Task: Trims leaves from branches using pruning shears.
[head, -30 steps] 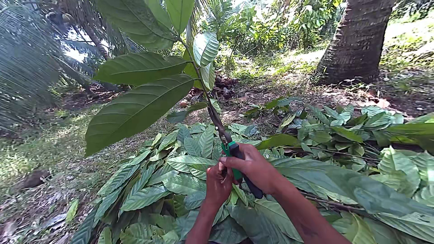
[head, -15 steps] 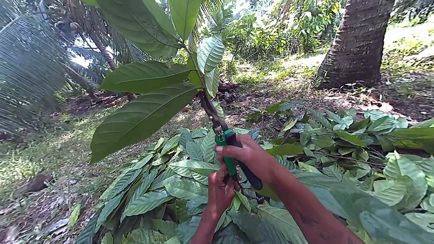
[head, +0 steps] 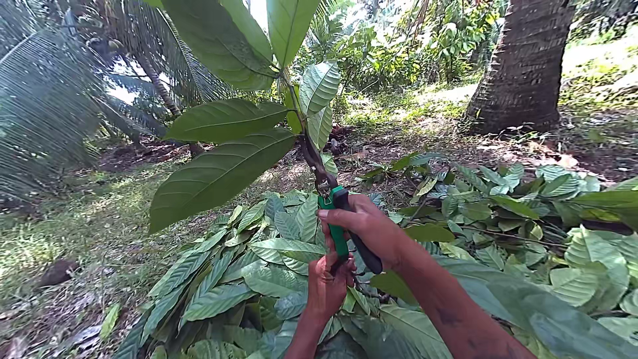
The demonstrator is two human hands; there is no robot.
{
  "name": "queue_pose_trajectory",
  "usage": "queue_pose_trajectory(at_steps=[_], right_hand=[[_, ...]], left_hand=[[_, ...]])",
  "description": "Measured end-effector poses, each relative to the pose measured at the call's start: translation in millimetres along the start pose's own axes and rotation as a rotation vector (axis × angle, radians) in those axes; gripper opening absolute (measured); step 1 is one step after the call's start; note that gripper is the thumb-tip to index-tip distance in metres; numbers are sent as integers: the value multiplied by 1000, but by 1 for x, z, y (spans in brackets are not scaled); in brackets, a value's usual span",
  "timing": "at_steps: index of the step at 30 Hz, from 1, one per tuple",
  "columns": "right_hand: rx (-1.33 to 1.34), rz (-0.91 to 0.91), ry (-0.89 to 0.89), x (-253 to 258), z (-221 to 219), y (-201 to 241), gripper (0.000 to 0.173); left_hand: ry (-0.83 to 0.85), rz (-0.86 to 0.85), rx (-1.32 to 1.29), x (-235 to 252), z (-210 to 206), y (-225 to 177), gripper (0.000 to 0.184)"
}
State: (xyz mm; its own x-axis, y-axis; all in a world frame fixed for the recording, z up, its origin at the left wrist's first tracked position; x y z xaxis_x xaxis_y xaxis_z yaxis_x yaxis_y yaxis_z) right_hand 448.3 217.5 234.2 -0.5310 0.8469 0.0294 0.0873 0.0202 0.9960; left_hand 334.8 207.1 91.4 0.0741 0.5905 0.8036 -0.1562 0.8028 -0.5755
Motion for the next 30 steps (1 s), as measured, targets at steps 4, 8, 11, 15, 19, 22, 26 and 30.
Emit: queue_pose_trajectory(at_steps=[4,8,11,15,19,22,26,30], right_hand=[[-24,36,-54,1,1,-2,16],[-46,47,-65,-1,0,1,15],[-19,22,-1,1,-3,7,19],[-9,-38,35,6,-6,21,22],[21,-96,15,9,-10,29,25],[44,-93,-6,10,-11,34,26],[67,-71,-24,9,-11,39,26],[20,1,-104,6,-12,39,22]], left_hand=[[0,5,-46,-2,1,3,11],[0,10,-36,-2,2,2,10],[-1,-1,-63,-3,1,2,10],[0,25,-89,-3,0,1,13],[4,32,-95,-3,-3,0,13],[11,21,-94,-5,-5,0,14],[26,8,-94,-7,-6,-2,14],[25,42,-129,-9,-6,0,15]])
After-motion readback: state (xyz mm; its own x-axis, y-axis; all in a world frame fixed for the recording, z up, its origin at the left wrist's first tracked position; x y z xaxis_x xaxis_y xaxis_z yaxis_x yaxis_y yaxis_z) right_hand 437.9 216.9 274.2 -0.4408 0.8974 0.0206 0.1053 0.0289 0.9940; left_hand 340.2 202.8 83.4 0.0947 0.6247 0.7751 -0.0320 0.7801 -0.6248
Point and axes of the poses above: each hand's wrist, its own x-axis towards the middle knuckle, its own z-axis out of the back of the hand, y = z × x, the point moved 4 cm from there along x, towards the middle knuckle, and after that the axes turned 10 degrees about -z, right-handed, at the moved point
